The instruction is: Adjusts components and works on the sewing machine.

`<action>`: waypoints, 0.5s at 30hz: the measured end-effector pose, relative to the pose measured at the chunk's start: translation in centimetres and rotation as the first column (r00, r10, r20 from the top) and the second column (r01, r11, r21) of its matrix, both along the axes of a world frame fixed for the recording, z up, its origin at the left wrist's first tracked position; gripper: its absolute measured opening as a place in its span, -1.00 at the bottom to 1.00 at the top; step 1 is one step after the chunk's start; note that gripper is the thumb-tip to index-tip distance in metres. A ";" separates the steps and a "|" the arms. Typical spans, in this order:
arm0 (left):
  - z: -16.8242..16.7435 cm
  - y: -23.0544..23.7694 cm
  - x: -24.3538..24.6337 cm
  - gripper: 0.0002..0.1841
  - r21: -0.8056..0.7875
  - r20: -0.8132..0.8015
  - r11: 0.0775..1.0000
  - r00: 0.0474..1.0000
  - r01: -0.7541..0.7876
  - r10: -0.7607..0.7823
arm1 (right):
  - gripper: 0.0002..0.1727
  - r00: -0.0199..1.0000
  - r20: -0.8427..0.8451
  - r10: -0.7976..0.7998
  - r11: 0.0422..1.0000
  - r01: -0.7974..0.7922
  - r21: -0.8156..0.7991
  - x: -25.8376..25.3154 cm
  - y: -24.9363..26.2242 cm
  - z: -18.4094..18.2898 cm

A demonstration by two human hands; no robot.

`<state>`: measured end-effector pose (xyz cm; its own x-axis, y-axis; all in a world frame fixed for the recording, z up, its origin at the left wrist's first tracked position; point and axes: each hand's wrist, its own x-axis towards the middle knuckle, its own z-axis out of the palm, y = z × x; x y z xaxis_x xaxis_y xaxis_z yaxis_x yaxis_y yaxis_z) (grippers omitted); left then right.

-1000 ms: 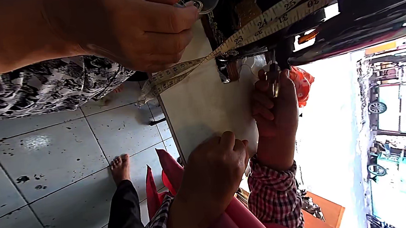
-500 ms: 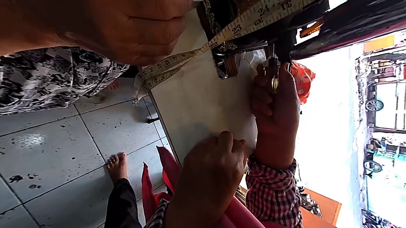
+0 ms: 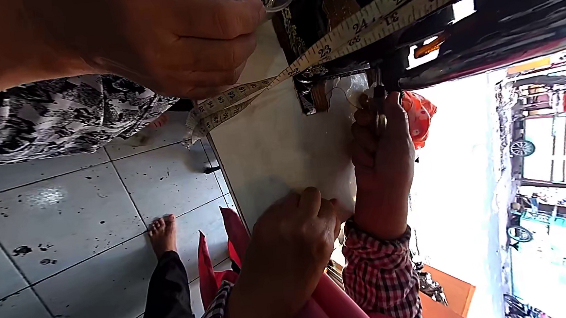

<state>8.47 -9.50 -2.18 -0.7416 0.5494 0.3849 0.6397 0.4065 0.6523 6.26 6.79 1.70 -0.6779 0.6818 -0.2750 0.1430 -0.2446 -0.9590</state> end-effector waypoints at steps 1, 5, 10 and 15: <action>0.0 0.0 0.0 -0.61 -0.003 0.000 1.000 1.000 0.000 0.000 | -0.50 0.999 -0.021 0.030 0.998 -0.031 -0.047 0.1 0.2 0.0; -0.1 0.0 0.3 -0.61 -0.028 -0.024 1.000 1.000 0.005 -0.006 | -0.50 0.979 -0.160 0.127 0.942 -0.170 -0.289 0.8 1.3 -0.1; -0.1 -0.1 0.3 -0.62 -0.044 -0.035 0.999 0.999 0.011 -0.012 | -0.54 0.995 0.028 0.093 0.995 -0.094 0.033 0.6 0.0 0.7; 0.0 -0.1 0.2 -0.63 -0.046 -0.049 0.999 0.999 0.001 -0.004 | -0.77 0.982 0.059 -0.178 0.887 0.134 0.442 -0.7 -1.4 -1.2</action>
<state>8.69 -9.57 -2.13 -0.7211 0.5691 0.3952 0.6715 0.4335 0.6009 5.58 5.39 0.48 -0.5387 0.8424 0.0149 0.2334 0.1662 -0.9581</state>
